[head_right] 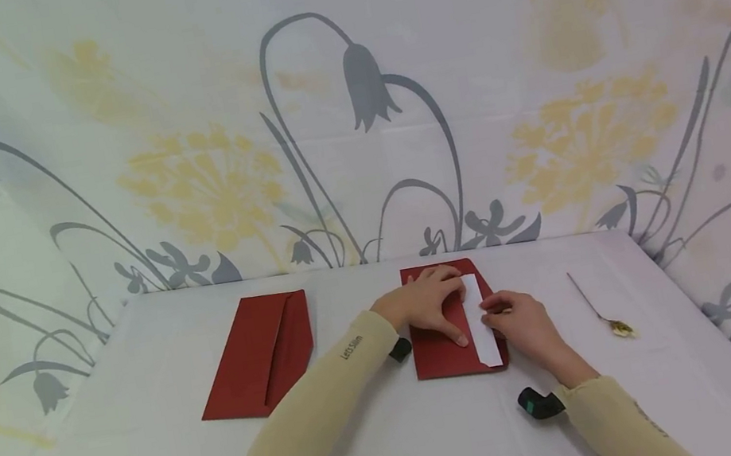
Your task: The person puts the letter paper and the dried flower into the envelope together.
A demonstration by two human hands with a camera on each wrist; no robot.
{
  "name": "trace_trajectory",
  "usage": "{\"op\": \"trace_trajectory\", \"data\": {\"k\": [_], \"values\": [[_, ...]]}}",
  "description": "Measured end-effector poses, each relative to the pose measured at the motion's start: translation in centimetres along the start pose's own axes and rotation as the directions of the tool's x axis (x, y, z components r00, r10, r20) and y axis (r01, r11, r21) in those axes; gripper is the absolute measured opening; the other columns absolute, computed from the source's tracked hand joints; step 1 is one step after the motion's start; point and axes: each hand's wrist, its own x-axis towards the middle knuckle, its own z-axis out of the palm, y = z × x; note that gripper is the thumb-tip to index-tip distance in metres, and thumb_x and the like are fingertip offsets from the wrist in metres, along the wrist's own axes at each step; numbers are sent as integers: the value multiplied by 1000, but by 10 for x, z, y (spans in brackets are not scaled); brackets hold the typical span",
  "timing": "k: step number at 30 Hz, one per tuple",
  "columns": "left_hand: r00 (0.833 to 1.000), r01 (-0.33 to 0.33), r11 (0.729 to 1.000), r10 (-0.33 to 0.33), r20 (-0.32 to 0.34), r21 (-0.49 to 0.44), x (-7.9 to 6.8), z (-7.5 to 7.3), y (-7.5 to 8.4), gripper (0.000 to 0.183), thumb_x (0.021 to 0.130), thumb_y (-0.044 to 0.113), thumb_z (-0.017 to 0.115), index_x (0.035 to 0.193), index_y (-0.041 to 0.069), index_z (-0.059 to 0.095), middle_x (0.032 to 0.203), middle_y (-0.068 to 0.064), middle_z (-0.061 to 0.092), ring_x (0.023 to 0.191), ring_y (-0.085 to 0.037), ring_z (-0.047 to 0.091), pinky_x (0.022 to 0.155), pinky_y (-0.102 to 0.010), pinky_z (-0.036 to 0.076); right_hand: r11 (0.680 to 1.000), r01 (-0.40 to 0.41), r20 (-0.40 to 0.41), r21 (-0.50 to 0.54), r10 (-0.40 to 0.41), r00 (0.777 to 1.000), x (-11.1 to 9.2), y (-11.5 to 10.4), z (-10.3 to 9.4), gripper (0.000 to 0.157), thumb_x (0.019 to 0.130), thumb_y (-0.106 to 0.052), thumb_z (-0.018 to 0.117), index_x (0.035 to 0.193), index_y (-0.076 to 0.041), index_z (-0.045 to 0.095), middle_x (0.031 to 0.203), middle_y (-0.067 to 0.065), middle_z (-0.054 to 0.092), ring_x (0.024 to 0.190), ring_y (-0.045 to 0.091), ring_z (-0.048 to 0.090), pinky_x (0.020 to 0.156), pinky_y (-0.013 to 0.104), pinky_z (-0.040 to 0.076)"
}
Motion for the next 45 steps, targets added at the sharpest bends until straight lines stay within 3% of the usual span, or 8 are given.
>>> {"op": "trace_trajectory", "data": {"k": [6,17,25,30,40,45], "values": [[1000,2,1000,-2,5,-24,-1,-1,0,66,69,69,79,115,30,52,149,9,33,139,-18,28,110,-61,28,997,-24,33,73,22,999,0,1,-3,32,95,-8,64,123,7,58,107,17,62,87,19,63,74,28,58],[1000,9,1000,-9,9,-11,-2,-3,-1,67,70,71,77,117,30,51,153,9,29,141,-19,27,111,-57,30,994,-78,-18,80,80,997,3,-1,3,34,95,-8,64,125,4,58,107,16,63,86,19,62,72,27,57],[1000,-3,1000,3,2,-7,-2,-1,-2,69,70,71,77,117,29,51,152,9,30,140,-18,27,109,-55,33,992,-95,-21,85,97,995,7,-5,10,34,95,-8,63,126,4,58,111,19,63,88,20,64,78,33,58],[1000,-15,1000,15,0,-12,-1,-2,-1,69,70,70,77,120,28,52,155,9,29,143,-20,24,110,-59,31,991,-80,-7,107,81,997,10,-11,13,35,95,-7,63,127,6,57,113,21,63,90,20,65,77,33,58],[1000,-3,1000,3,4,-29,0,-4,0,69,70,69,78,121,29,53,154,10,31,143,-21,25,110,-62,28,998,9,-48,-58,-11,999,10,-14,11,29,92,-10,66,118,1,65,109,18,67,91,24,65,76,31,55],[1000,3,1000,-3,14,-16,-1,-3,1,72,70,70,77,124,29,52,155,9,31,144,-21,24,111,-60,29,998,42,-56,-47,-45,997,8,-8,10,28,93,-9,65,119,0,65,112,18,67,97,27,65,78,32,56]]}}
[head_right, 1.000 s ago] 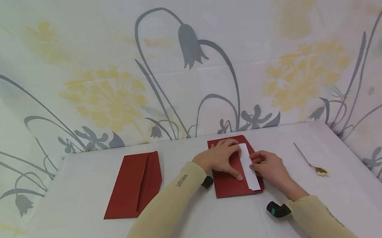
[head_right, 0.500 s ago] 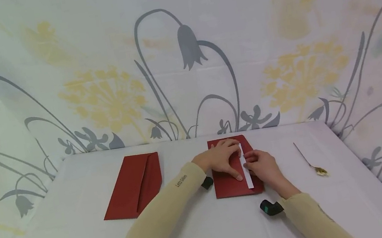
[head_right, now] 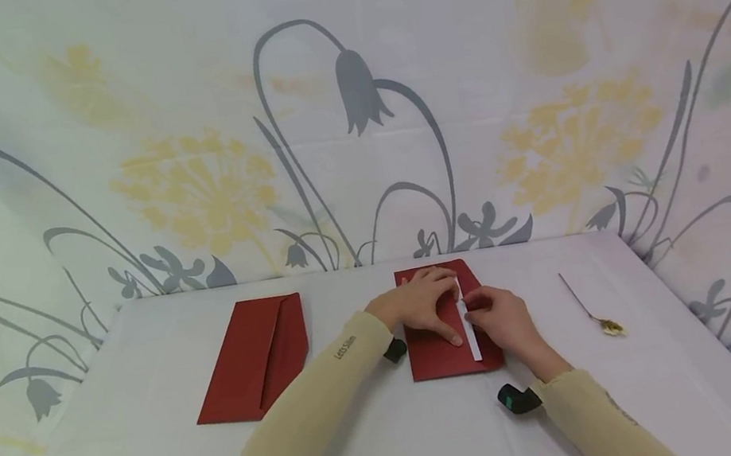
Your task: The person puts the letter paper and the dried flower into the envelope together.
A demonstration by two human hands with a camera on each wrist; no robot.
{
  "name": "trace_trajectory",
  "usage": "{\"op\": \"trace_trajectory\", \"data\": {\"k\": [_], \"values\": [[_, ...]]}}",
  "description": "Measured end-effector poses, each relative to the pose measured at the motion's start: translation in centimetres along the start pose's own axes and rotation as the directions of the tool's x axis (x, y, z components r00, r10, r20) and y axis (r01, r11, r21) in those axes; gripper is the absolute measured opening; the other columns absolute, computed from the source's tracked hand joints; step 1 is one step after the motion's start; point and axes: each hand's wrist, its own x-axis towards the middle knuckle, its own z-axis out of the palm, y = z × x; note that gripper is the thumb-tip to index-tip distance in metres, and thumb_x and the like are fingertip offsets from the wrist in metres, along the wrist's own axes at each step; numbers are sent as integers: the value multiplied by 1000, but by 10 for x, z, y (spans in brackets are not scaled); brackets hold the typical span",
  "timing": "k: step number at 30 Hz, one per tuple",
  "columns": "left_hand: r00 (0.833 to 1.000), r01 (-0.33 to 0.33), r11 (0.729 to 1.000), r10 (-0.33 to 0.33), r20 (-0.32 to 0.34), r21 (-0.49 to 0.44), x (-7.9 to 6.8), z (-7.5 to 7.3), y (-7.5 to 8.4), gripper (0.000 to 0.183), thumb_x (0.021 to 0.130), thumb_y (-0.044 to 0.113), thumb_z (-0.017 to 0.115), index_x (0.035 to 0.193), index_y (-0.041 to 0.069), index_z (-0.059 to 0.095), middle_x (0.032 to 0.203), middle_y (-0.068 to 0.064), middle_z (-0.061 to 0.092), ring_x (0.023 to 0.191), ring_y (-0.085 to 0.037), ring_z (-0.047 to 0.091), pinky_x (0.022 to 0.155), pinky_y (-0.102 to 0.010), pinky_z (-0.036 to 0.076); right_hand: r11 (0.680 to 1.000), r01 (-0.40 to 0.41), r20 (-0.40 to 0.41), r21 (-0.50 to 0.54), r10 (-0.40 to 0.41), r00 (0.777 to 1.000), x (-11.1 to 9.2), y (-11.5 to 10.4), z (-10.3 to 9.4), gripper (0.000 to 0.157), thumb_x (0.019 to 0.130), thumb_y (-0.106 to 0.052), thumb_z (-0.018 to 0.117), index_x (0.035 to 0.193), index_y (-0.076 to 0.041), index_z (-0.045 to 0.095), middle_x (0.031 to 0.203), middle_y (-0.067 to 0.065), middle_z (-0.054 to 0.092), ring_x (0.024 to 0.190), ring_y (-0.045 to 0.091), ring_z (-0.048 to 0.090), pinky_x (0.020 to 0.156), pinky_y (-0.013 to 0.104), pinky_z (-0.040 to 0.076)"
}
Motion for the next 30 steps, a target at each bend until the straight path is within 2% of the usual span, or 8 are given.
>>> {"op": "trace_trajectory", "data": {"k": [5,15,22,30], "values": [[1000,0,1000,0,5,6,-1,1,-1,74,70,71,76,127,29,51,155,9,30,145,-20,23,110,-58,31,1000,25,9,13,-25,1000,0,4,1,27,93,-7,65,119,1,64,111,18,68,97,27,67,78,31,56],[1000,-7,1000,7,6,-8,-3,-3,2,73,71,69,77,125,28,52,155,9,31,145,-21,23,110,-58,31,999,38,33,20,-38,999,-1,5,1,33,94,-7,65,125,3,61,118,20,66,104,32,66,86,39,55],[1000,-7,1000,7,5,-19,-2,-3,1,71,71,69,77,122,28,52,156,10,29,145,-20,22,110,-57,32,1000,14,55,27,-16,998,-1,6,1,40,95,-8,64,132,4,59,122,21,66,106,30,66,86,35,55],[1000,-10,1000,10,3,-29,-1,-1,-1,67,71,68,78,119,28,53,157,10,29,146,-22,21,110,-58,32,1000,7,59,30,-9,998,1,5,3,39,94,-7,63,131,4,60,117,20,68,103,28,67,85,36,55]]}}
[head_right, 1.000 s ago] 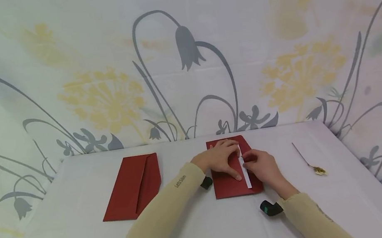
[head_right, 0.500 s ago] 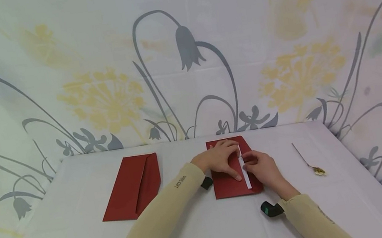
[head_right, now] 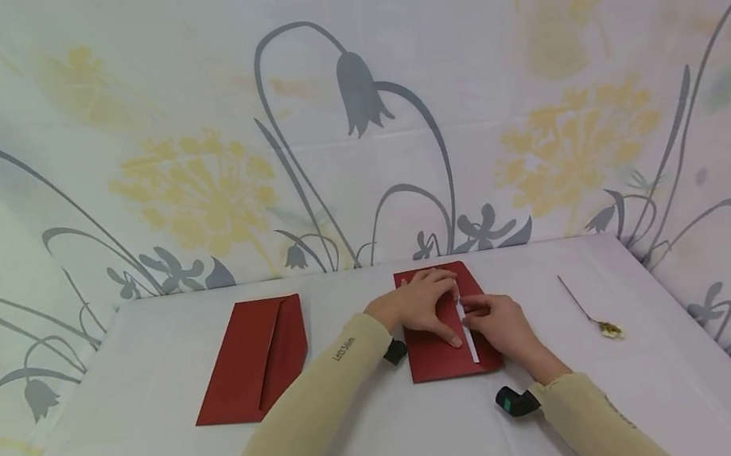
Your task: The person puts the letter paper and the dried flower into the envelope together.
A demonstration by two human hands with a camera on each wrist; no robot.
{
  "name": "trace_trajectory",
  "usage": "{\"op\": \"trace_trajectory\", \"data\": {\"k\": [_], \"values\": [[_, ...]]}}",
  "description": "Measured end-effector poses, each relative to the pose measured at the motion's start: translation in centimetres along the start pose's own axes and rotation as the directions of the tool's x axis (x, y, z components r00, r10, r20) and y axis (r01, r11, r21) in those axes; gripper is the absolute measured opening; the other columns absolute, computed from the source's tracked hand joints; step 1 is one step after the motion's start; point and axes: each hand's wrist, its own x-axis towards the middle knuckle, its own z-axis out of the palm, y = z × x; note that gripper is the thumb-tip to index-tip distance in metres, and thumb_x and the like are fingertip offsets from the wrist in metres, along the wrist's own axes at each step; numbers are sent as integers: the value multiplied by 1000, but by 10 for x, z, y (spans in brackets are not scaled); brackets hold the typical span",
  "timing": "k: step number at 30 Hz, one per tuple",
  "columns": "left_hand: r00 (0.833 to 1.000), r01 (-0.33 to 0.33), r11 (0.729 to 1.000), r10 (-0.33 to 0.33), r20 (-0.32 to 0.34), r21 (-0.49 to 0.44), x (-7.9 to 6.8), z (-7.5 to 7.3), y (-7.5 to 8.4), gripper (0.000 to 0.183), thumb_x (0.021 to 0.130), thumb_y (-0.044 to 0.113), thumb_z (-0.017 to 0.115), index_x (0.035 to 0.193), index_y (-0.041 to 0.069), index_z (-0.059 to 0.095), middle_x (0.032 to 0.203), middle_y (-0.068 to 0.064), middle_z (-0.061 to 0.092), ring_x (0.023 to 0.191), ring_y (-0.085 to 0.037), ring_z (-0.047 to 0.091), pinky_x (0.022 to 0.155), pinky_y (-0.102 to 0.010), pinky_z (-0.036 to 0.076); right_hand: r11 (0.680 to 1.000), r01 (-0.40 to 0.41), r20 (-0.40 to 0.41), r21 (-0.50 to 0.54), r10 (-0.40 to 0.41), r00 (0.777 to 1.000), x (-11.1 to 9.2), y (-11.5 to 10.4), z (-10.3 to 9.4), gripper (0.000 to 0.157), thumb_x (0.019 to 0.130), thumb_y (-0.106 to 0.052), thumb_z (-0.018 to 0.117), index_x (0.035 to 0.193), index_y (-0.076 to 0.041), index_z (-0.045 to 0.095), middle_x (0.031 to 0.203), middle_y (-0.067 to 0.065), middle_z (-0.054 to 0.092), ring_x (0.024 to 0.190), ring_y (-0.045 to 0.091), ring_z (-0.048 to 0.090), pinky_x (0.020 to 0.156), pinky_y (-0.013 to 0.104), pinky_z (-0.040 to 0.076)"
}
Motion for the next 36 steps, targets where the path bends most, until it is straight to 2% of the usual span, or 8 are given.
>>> {"op": "trace_trajectory", "data": {"k": [12,17,21,26,30,36], "values": [[1000,-3,1000,3,-10,-17,-2,0,0,67,71,67,79,116,26,51,151,9,34,142,-20,26,109,-59,32,998,-35,24,42,34,999,4,-2,3,39,95,-8,62,132,5,60,113,19,70,99,25,67,86,36,54],[1000,-12,1000,12,-20,-28,-1,0,-1,67,71,66,80,115,25,51,149,8,36,141,-20,27,108,-60,34,999,-21,12,46,21,1000,5,-2,3,41,95,-8,62,133,5,58,116,20,68,104,29,66,89,38,53],[1000,-14,999,14,-16,-41,-1,0,-1,67,71,66,80,115,25,51,148,9,37,141,-20,27,108,-60,33,998,6,-5,67,-6,1000,5,1,3,42,94,-8,63,134,4,57,121,21,66,109,31,65,86,30,53],[1000,-22,999,21,-15,-40,-1,-2,0,66,70,66,80,114,25,51,148,10,37,141,-20,27,107,-61,33,989,21,-8,150,-20,1000,6,5,3,44,93,-4,65,136,3,56,123,21,65,112,32,64,80,19,52],[1000,-25,999,25,-12,-43,-2,-4,0,65,71,65,80,113,25,50,148,9,37,142,-22,25,108,-62,31,982,22,2,190,-23,1000,5,6,2,47,94,-6,67,138,3,54,124,21,65,116,32,62,82,17,51],[1000,-23,998,23,-3,-56,-1,-5,1,64,71,64,81,111,25,50,148,9,36,144,-23,23,108,-65,29,983,27,26,184,-32,999,6,5,2,49,94,-7,66,140,4,51,127,22,63,121,33,59,84,14,49]]}}
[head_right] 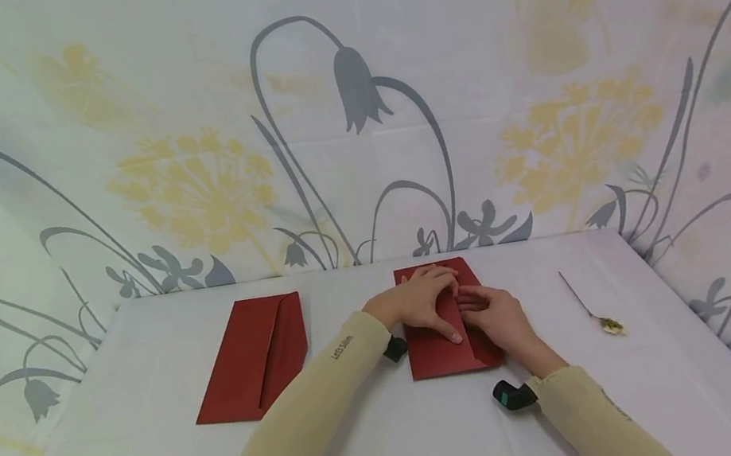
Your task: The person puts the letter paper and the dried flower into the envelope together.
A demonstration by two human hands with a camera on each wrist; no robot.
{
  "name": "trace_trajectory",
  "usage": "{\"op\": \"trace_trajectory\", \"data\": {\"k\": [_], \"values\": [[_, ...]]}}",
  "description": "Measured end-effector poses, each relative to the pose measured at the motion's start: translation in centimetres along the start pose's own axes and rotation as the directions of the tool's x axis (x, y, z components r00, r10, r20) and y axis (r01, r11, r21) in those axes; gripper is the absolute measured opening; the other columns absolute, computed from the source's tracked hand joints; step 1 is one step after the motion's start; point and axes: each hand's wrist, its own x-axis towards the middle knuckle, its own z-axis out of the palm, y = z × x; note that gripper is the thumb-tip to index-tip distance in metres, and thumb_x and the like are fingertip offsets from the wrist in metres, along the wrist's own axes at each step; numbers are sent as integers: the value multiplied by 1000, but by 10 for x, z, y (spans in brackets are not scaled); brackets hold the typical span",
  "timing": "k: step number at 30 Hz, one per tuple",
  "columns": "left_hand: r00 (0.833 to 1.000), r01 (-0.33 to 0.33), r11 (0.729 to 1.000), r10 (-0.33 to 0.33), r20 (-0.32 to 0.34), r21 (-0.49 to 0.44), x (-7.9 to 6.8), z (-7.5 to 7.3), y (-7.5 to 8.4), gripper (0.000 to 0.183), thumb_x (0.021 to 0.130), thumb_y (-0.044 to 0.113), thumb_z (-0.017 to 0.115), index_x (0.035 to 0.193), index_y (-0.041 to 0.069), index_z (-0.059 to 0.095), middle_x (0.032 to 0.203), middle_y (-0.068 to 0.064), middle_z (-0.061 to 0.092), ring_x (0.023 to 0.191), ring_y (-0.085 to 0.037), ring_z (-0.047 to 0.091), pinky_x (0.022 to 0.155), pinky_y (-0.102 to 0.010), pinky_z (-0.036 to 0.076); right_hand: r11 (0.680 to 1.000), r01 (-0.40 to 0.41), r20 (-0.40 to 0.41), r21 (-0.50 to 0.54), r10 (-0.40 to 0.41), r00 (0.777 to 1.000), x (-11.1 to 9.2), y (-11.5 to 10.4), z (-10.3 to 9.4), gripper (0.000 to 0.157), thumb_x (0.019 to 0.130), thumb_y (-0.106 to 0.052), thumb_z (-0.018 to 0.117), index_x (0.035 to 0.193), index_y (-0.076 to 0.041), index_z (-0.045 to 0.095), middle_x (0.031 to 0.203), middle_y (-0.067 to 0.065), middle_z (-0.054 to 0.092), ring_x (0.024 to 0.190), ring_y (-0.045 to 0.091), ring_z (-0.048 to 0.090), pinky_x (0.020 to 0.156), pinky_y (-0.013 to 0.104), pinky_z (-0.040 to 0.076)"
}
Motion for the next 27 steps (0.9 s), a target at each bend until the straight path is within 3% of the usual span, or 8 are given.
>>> {"op": "trace_trajectory", "data": {"k": [4,12,22,27], "values": [[1000,-3,1000,3,1,-6,1,1,-1,65,71,65,80,111,25,50,148,9,36,144,-23,22,108,-66,28,1000,2,20,-30,-1,1000,0,-2,0,51,95,-8,65,141,5,49,131,22,61,124,33,57,89,17,47],[1000,-3,1000,4,4,-25,2,1,-2,64,70,65,81,109,24,50,149,10,37,147,-24,19,109,-67,25,999,13,57,-45,-10,998,1,-2,-1,54,96,-6,63,145,5,44,136,24,57,128,34,53,102,34,45],[1000,3,1000,-3,-5,-23,2,1,-4,64,70,65,81,109,25,50,141,10,42,145,-23,21,109,-67,26,1000,19,52,24,-20,998,3,1,0,51,96,-4,63,143,6,45,134,26,57,127,37,54,90,16,47],[1000,13,999,-13,-8,-33,3,5,-4,64,68,65,82,109,26,51,140,12,44,146,-23,20,109,-67,24,997,-17,45,77,14,999,-1,1,-1,49,97,-7,62,142,5,46,134,25,57,126,36,55,87,16,48]]}}
